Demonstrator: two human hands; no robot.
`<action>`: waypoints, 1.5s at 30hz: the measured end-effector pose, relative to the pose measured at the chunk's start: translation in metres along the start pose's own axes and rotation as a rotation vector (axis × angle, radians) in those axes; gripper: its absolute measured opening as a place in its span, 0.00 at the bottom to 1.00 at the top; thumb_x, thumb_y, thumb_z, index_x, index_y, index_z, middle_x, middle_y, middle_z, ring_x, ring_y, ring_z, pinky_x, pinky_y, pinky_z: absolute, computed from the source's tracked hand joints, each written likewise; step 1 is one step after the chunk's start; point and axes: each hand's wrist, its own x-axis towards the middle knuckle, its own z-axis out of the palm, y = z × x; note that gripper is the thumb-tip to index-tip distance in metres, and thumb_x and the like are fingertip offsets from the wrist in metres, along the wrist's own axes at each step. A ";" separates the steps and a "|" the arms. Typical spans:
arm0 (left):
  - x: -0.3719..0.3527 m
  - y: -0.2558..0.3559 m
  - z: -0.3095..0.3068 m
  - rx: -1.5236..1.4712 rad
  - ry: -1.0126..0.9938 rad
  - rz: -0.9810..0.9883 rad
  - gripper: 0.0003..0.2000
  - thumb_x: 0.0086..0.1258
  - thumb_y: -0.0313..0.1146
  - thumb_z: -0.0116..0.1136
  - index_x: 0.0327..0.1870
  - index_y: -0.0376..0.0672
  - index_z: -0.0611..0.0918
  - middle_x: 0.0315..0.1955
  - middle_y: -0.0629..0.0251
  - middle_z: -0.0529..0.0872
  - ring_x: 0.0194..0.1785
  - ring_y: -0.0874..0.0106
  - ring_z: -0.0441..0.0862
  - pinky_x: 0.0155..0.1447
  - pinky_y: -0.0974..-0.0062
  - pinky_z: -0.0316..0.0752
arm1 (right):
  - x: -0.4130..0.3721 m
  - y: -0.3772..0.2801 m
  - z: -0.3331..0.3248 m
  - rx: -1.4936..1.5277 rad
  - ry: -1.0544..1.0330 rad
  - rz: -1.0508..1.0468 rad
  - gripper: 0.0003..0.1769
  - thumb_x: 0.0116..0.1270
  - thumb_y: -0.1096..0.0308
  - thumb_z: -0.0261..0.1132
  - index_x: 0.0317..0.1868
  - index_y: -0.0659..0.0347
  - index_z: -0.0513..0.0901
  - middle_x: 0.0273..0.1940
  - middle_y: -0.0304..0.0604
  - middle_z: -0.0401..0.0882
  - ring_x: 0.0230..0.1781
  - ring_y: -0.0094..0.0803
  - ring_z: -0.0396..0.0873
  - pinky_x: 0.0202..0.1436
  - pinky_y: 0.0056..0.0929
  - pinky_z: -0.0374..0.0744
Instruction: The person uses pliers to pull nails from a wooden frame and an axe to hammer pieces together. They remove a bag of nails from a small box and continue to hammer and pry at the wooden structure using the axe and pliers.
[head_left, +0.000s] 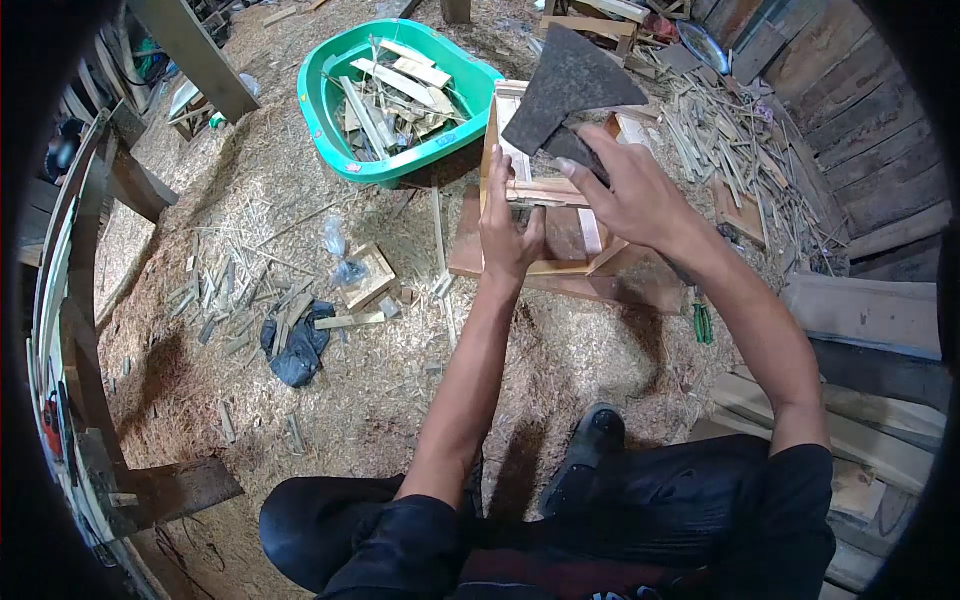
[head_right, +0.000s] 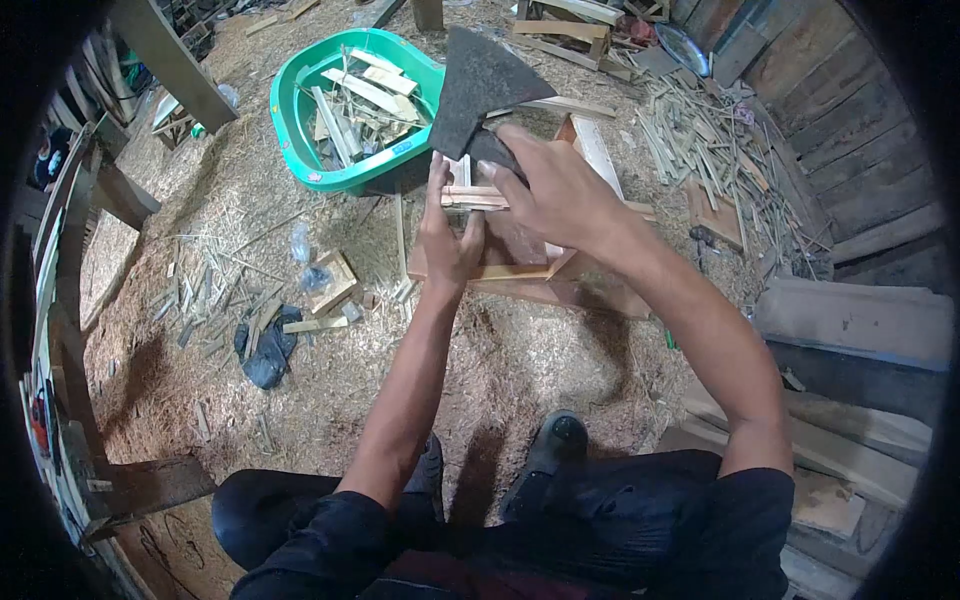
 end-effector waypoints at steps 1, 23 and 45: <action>0.000 -0.001 -0.001 0.009 -0.007 -0.012 0.38 0.58 0.21 0.62 0.72 0.30 0.62 0.72 0.40 0.64 0.73 0.48 0.66 0.74 0.61 0.66 | -0.002 0.001 0.002 -0.026 -0.022 0.019 0.13 0.72 0.65 0.58 0.48 0.68 0.73 0.27 0.63 0.81 0.33 0.60 0.84 0.38 0.49 0.80; 0.002 0.003 0.003 0.066 0.058 0.087 0.38 0.57 0.19 0.61 0.72 0.31 0.62 0.70 0.39 0.68 0.71 0.52 0.71 0.71 0.63 0.69 | 0.002 0.004 -0.004 -0.001 -0.007 0.035 0.15 0.73 0.63 0.58 0.48 0.68 0.75 0.24 0.59 0.81 0.28 0.53 0.85 0.34 0.47 0.80; 0.003 0.004 0.003 0.054 0.058 0.109 0.39 0.57 0.18 0.60 0.73 0.29 0.60 0.69 0.38 0.68 0.69 0.52 0.73 0.69 0.64 0.70 | -0.002 -0.002 -0.003 0.076 0.003 0.060 0.14 0.73 0.63 0.57 0.48 0.68 0.74 0.28 0.64 0.81 0.33 0.60 0.84 0.37 0.52 0.79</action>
